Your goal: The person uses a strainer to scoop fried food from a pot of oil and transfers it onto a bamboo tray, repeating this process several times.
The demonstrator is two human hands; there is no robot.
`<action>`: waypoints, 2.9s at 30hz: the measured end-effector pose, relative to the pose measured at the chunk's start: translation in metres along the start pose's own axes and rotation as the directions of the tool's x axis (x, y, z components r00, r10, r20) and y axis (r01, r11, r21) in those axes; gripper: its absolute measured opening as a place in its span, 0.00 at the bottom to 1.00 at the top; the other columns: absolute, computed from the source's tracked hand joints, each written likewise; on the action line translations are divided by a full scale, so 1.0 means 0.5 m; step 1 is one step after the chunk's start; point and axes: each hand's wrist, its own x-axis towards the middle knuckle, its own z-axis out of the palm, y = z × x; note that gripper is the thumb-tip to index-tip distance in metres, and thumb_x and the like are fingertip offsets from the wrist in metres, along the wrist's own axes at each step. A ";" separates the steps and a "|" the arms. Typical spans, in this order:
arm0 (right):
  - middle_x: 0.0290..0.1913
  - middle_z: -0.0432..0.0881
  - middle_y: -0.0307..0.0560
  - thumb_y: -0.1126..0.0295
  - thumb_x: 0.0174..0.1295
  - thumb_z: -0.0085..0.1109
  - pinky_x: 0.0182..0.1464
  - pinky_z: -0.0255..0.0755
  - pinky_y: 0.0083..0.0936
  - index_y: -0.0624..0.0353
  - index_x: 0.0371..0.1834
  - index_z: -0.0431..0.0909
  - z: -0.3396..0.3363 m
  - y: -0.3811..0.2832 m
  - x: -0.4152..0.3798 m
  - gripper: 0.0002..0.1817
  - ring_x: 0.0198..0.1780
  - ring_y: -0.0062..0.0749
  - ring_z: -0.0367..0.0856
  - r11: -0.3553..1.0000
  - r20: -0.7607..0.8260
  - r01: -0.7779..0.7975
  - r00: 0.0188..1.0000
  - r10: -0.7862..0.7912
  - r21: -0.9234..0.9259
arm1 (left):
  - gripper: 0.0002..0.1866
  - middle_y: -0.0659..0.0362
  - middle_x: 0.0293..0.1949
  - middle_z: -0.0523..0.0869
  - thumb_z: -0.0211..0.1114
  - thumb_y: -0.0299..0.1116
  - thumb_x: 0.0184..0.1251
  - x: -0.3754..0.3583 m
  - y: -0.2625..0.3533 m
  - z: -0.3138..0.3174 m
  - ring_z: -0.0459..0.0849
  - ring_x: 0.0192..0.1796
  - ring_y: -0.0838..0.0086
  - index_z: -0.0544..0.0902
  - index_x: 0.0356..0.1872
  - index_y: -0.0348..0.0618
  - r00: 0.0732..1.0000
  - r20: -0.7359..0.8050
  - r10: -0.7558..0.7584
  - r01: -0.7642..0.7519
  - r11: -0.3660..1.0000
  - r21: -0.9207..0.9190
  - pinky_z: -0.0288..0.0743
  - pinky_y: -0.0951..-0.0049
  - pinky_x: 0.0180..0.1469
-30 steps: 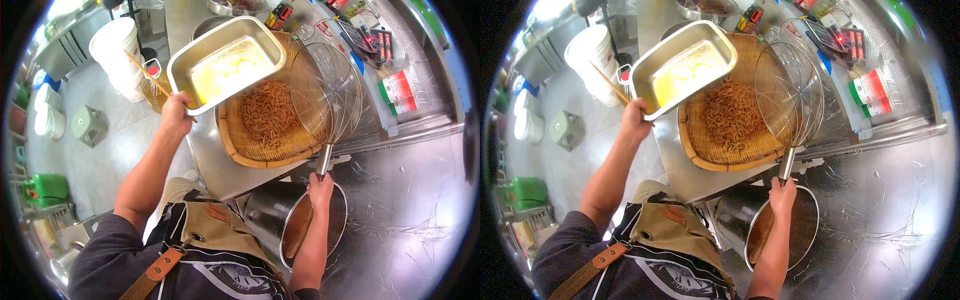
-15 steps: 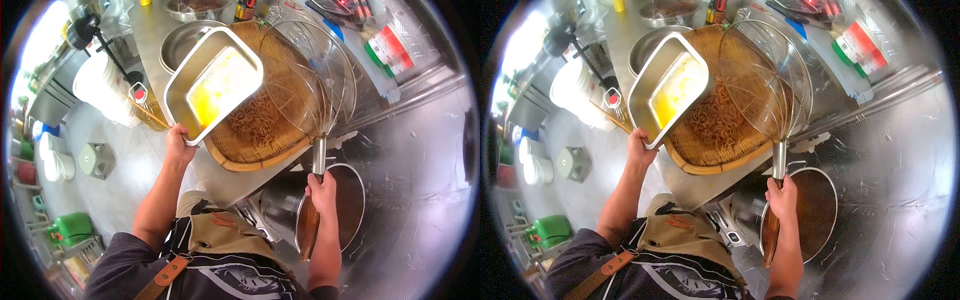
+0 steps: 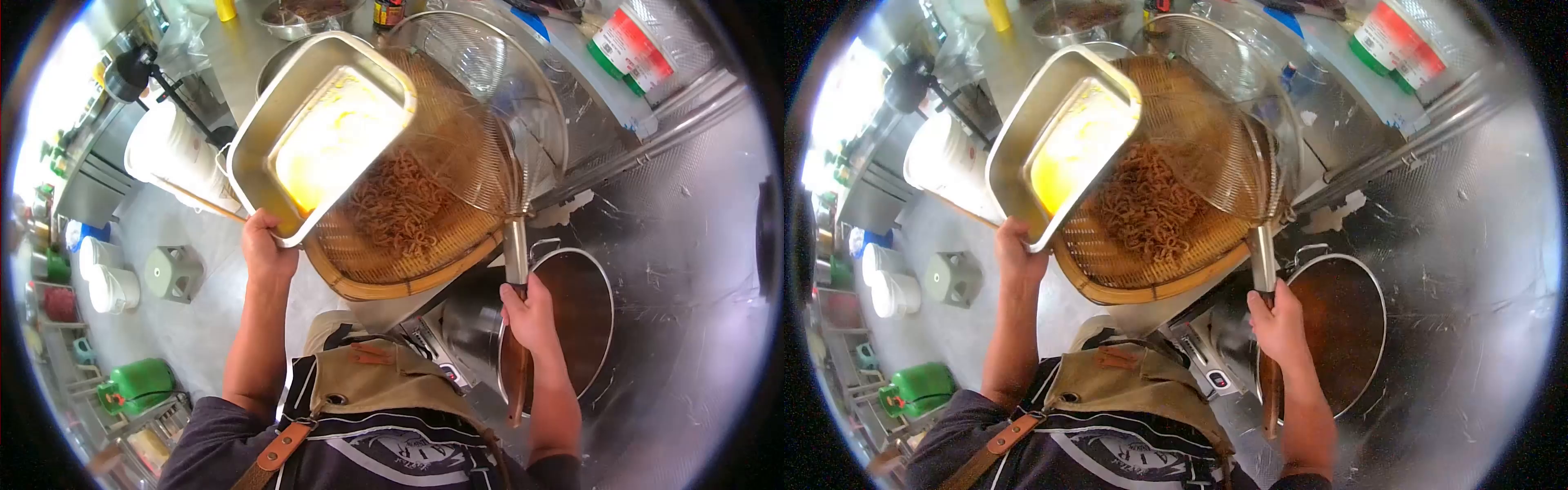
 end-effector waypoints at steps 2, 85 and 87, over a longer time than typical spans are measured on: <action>0.23 0.72 0.39 0.71 0.67 0.56 0.22 0.68 0.21 0.64 0.40 0.71 0.008 -0.002 0.005 0.08 0.21 0.19 0.72 0.993 0.064 -0.006 0.998 0.014 -0.122 | 0.16 0.55 0.37 0.82 0.52 0.27 0.49 0.003 0.011 -0.023 0.82 0.36 0.63 0.76 0.42 0.36 1.000 0.007 0.009 -0.008 1.000 -0.006 0.74 0.60 0.34; 0.44 0.79 0.71 0.69 0.55 0.60 0.44 0.79 0.41 0.78 0.47 0.74 -0.153 0.606 -0.015 0.22 0.44 0.59 0.83 0.553 -0.162 -0.359 0.914 0.373 -0.752 | 0.11 0.60 0.39 0.72 0.53 0.24 0.53 -0.135 0.047 -0.017 0.75 0.43 0.73 0.75 0.39 0.37 0.900 0.252 0.357 -0.428 0.611 0.666 0.70 0.74 0.49; 0.48 0.77 0.69 0.69 0.56 0.58 0.44 0.80 0.41 0.77 0.51 0.73 -0.150 0.510 -0.070 0.23 0.42 0.57 0.84 0.385 0.009 -0.137 0.934 0.356 -0.913 | 0.12 0.60 0.38 0.72 0.53 0.25 0.52 -0.124 0.054 -0.014 0.75 0.43 0.73 0.75 0.40 0.37 0.909 0.278 0.310 -0.416 0.634 0.652 0.70 0.74 0.49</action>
